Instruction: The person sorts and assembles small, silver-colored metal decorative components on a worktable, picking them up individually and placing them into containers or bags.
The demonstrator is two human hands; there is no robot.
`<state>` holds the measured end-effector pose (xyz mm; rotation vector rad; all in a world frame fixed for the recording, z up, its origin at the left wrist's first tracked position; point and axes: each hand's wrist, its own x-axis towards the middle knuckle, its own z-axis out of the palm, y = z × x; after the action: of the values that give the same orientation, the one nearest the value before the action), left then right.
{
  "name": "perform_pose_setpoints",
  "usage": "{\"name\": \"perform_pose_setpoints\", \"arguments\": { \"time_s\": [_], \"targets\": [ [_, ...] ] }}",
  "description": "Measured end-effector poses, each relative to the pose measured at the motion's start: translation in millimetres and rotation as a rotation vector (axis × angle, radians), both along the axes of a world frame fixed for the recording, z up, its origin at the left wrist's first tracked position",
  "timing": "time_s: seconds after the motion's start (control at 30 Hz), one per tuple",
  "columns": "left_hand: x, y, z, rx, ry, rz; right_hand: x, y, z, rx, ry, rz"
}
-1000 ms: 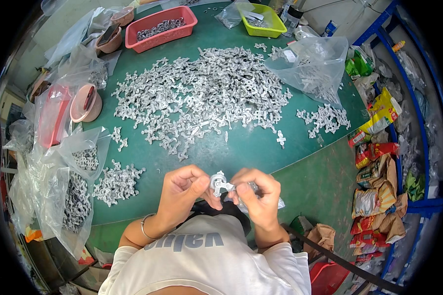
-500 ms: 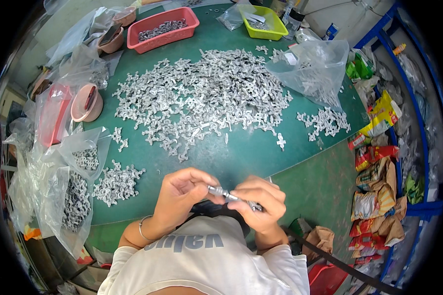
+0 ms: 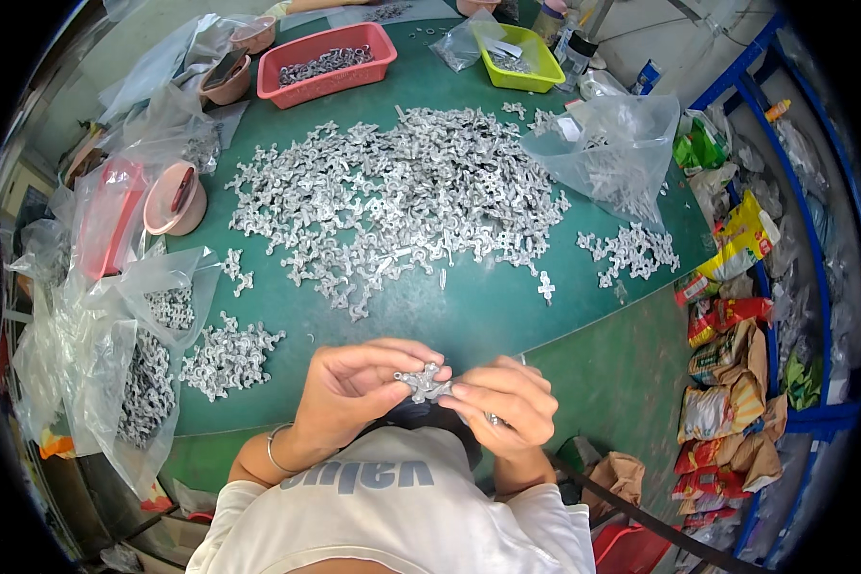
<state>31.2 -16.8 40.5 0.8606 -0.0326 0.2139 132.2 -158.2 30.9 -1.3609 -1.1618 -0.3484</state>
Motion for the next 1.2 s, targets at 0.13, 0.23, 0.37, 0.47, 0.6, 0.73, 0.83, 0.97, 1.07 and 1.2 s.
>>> {"name": "perform_pose_setpoints", "arguments": {
  "time_s": [0.13,0.23,0.37,0.47,0.6,0.73,0.83,0.97,1.07,1.2],
  "targets": [
    [-1,-3,4,-0.039,0.086,0.052,-1,1,-1,0.0,0.031,0.028],
    [-1,-4,0,-0.043,0.027,0.07,-4,2,-5,0.022,0.109,0.034],
    [-1,-5,-1,0.015,-0.027,0.135,-6,6,-6,0.024,0.157,0.063],
    [-2,-3,-1,0.066,-0.046,0.127,-8,4,-10,0.022,0.227,0.082],
    [-2,1,1,0.134,-0.061,0.13,-13,6,-12,0.013,0.302,0.07],
    [-3,4,2,0.176,-0.075,0.126,-17,8,-11,0.013,0.319,0.054],
    [-3,2,4,0.106,-0.047,0.129,-18,10,-13,0.022,0.333,0.035],
    [-4,3,9,0.16,0.0,0.133,-20,13,-12,0.013,0.322,-0.02],
    [-4,4,3,0.23,-0.007,0.155,-23,17,-9,-0.003,0.299,-0.042],
    [-4,5,-2,0.197,-0.03,0.169,-25,21,-9,0.001,0.308,-0.022]
  ]
}}
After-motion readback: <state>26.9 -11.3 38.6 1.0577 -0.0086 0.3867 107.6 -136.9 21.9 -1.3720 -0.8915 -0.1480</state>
